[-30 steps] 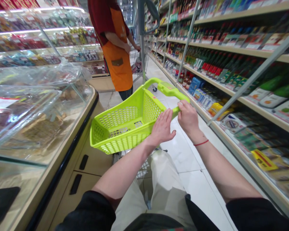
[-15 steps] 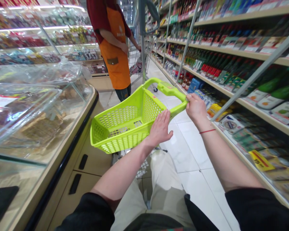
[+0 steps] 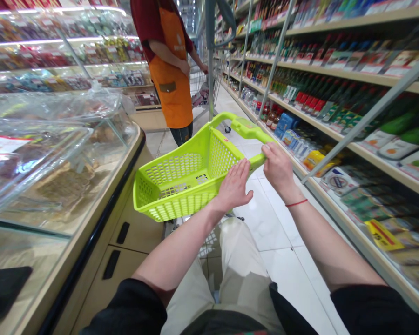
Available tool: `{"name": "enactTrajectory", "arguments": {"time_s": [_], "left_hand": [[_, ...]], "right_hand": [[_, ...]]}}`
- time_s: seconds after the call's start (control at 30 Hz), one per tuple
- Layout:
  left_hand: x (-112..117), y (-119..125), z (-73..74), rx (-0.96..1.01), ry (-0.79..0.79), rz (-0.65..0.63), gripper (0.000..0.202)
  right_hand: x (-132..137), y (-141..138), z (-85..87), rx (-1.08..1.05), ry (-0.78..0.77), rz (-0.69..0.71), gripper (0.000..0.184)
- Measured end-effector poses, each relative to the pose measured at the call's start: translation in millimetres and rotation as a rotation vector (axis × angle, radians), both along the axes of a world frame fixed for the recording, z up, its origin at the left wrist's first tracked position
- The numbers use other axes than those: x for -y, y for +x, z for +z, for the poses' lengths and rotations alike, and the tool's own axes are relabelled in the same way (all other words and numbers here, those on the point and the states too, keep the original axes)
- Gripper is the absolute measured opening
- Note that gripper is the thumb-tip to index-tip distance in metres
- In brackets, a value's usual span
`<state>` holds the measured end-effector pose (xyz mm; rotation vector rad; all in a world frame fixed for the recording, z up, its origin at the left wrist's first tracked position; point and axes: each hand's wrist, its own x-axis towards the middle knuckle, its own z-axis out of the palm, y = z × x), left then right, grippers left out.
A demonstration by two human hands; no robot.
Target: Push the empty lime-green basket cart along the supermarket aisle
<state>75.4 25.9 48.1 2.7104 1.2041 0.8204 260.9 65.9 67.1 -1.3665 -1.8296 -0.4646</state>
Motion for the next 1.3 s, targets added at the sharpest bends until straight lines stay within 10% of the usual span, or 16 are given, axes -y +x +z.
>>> {"name": "enactTrajectory", "arguments": {"time_s": [0.17, 0.53, 0.9, 1.3], "left_hand": [[-3.3, 2.2, 1.1, -0.002, -0.024, -0.003, 0.096], [-2.9, -2.0, 3.1, -0.004, -0.024, -0.005, 0.085], [-16.2, -6.3, -4.4, 0.014, -0.015, -0.080, 0.105], [-13.2, -9.5, -1.0, 0.008, -0.009, -0.062, 0.090]], "right_hand": [[-27.1, 21.2, -0.2, -0.189, 0.099, -0.072, 0.052], [26.3, -63.5, -72.6, -0.240, 0.012, 0.006, 0.064], [-2.6, -25.6, -36.0, -0.370, 0.002, -0.123, 0.064], [34.7, -76.9, -87.4, -0.441, -0.008, -0.067, 0.053]]}}
